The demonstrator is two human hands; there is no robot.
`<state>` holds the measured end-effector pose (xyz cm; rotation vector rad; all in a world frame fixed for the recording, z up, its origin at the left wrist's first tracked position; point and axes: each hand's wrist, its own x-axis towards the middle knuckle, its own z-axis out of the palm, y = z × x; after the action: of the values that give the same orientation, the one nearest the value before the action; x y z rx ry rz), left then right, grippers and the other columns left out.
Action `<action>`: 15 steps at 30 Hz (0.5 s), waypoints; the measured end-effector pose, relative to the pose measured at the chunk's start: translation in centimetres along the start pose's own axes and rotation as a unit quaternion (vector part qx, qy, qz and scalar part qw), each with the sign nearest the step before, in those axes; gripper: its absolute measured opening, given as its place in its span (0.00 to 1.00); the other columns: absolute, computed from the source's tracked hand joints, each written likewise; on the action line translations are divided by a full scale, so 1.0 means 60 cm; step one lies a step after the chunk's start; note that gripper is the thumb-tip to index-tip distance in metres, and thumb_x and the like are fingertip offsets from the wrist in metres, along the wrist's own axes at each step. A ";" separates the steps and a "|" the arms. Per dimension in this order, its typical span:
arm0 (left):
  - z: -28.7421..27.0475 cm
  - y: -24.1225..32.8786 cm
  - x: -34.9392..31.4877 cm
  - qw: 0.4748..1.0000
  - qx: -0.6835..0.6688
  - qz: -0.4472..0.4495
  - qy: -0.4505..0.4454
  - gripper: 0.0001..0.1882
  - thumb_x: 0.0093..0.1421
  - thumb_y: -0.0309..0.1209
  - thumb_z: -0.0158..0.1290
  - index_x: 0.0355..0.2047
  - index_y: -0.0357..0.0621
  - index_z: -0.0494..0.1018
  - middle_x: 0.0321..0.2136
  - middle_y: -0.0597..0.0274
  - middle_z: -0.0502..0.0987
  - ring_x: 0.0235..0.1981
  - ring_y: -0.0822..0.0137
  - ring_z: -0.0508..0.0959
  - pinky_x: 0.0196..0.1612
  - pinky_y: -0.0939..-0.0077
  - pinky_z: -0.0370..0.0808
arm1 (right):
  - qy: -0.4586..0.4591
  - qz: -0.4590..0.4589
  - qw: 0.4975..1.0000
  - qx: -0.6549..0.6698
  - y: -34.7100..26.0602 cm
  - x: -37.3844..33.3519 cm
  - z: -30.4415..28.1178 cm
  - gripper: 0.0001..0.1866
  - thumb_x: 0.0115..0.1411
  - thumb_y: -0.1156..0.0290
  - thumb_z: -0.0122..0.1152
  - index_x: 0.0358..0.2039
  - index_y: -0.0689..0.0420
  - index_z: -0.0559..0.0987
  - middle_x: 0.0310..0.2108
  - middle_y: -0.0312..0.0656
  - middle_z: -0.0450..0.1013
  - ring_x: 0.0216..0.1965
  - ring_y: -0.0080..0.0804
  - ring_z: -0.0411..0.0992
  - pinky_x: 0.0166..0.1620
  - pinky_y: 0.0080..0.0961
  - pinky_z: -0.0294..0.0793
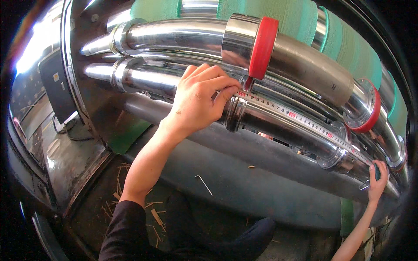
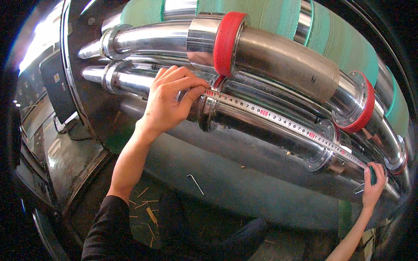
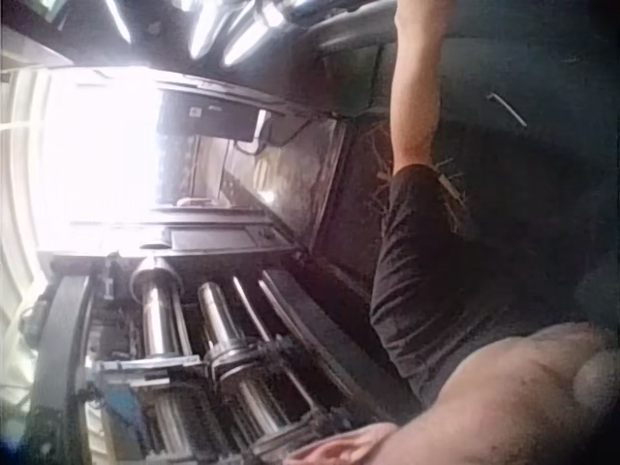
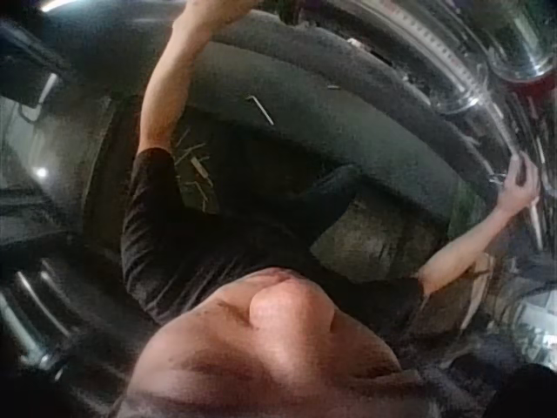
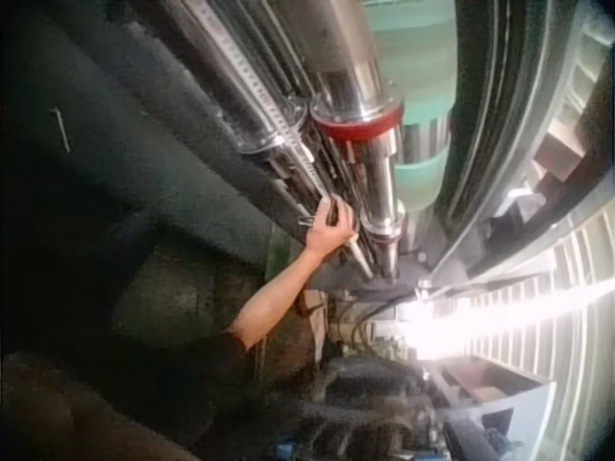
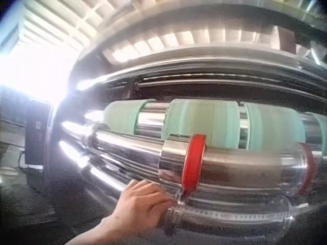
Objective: The person measures the length of several shiny metal pipes using a tape measure. They then use a small tool to adjust or tighten a component on the pipes.
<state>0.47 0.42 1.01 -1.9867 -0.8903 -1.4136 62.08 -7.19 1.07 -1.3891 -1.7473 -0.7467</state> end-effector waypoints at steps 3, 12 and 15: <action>0.005 -0.005 -0.005 1.000 -0.002 0.003 0.015 0.04 0.56 0.28 0.63 0.33 0.46 0.83 0.30 0.64 0.80 0.35 0.60 0.77 0.42 0.67 0.69 | -0.003 0.009 1.000 0.022 -0.009 -0.003 0.003 0.10 0.65 0.72 0.62 0.42 0.66 0.79 0.42 0.44 0.75 0.47 0.37 0.73 0.55 0.28 0.67; 0.011 -0.008 -0.008 0.999 -0.002 0.017 0.040 0.03 0.56 0.29 0.63 0.32 0.48 0.83 0.29 0.68 0.79 0.33 0.62 0.76 0.40 0.68 0.68 | 0.020 -0.001 1.000 0.016 -0.008 -0.008 0.016 0.09 0.66 0.73 0.61 0.42 0.66 0.79 0.43 0.44 0.76 0.47 0.37 0.73 0.57 0.29 0.67; 0.014 -0.007 -0.011 0.999 -0.005 0.017 0.046 0.03 0.56 0.29 0.64 0.32 0.48 0.83 0.30 0.68 0.79 0.33 0.62 0.76 0.39 0.68 0.68 | 0.033 -0.001 0.999 0.018 -0.010 -0.010 0.021 0.09 0.66 0.74 0.61 0.43 0.66 0.79 0.43 0.44 0.76 0.48 0.38 0.73 0.58 0.30 0.67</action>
<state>0.52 1.18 0.16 -1.9185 -0.8064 -1.4804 61.27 -6.61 -0.12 -1.3246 -1.7024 -0.7515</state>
